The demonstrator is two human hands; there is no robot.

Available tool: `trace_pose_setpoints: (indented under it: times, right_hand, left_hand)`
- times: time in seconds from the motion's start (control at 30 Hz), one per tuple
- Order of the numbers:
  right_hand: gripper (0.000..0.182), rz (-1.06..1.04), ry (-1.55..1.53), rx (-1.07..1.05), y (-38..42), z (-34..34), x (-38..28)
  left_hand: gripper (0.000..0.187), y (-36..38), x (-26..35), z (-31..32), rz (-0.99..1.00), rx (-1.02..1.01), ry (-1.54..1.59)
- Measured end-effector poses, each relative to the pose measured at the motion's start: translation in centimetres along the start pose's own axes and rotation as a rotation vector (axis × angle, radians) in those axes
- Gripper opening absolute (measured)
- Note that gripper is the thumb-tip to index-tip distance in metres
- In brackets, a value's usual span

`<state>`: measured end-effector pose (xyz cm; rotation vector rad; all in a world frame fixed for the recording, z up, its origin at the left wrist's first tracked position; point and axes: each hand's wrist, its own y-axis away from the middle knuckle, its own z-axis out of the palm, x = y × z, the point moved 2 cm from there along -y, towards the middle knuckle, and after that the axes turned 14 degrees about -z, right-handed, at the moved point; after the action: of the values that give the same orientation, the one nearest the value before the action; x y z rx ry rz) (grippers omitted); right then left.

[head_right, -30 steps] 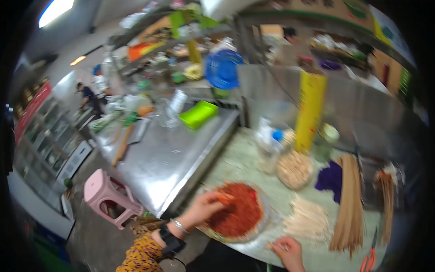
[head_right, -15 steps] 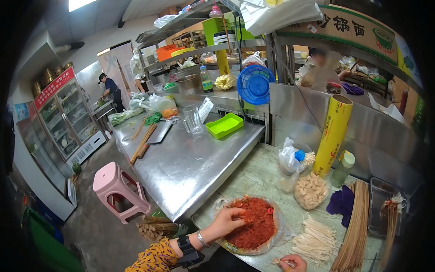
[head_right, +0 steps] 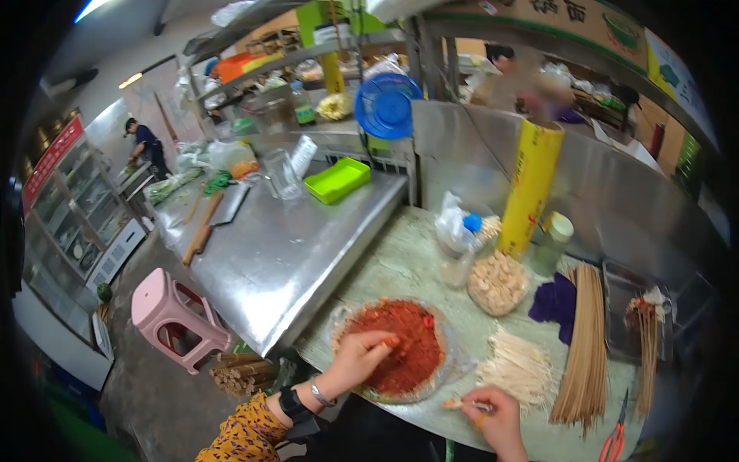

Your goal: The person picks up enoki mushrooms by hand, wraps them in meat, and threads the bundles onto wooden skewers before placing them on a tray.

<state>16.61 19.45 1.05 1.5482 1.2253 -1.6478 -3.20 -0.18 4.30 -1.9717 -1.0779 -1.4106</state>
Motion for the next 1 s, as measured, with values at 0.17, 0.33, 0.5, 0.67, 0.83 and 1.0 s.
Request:
trace_pose_setpoints:
  times: [0.17, 0.33, 0.5, 0.67, 0.83, 1.0]
  right_hand:
    - [0.013, -0.266, 0.082, -0.161, -3.5, 1.3, -5.5]
    - [0.011, -0.395, 0.137, -0.238, -5.5, 4.0, -6.9]
    - [0.012, -0.49, 0.291, -0.213, -6.2, 4.5, -5.5]
    - [0.013, -0.52, 0.346, -0.229, -6.5, 4.6, -5.1]
    - [0.018, -0.586, 0.478, -0.092, -6.5, 0.1, -5.5]
    - [0.014, -0.208, 0.741, 0.215, -6.9, -11.5, -2.3]
  left_hand:
    - [0.027, 0.7, 0.0, 2.4, -0.424, -0.271, 0.695]
    - [0.026, 2.0, 0.2, 3.8, -0.436, -0.432, 0.884]
    - [0.023, 2.3, 0.4, 4.1, -0.376, -0.429, 0.808]
    - [0.019, 2.2, 0.6, 4.4, -0.415, -0.332, 0.696]
    - [0.02, 1.5, 0.6, 4.3, -0.223, -0.165, 0.42]
    - [0.013, 0.6, -1.8, 4.9, -0.199, -0.143, 0.526]
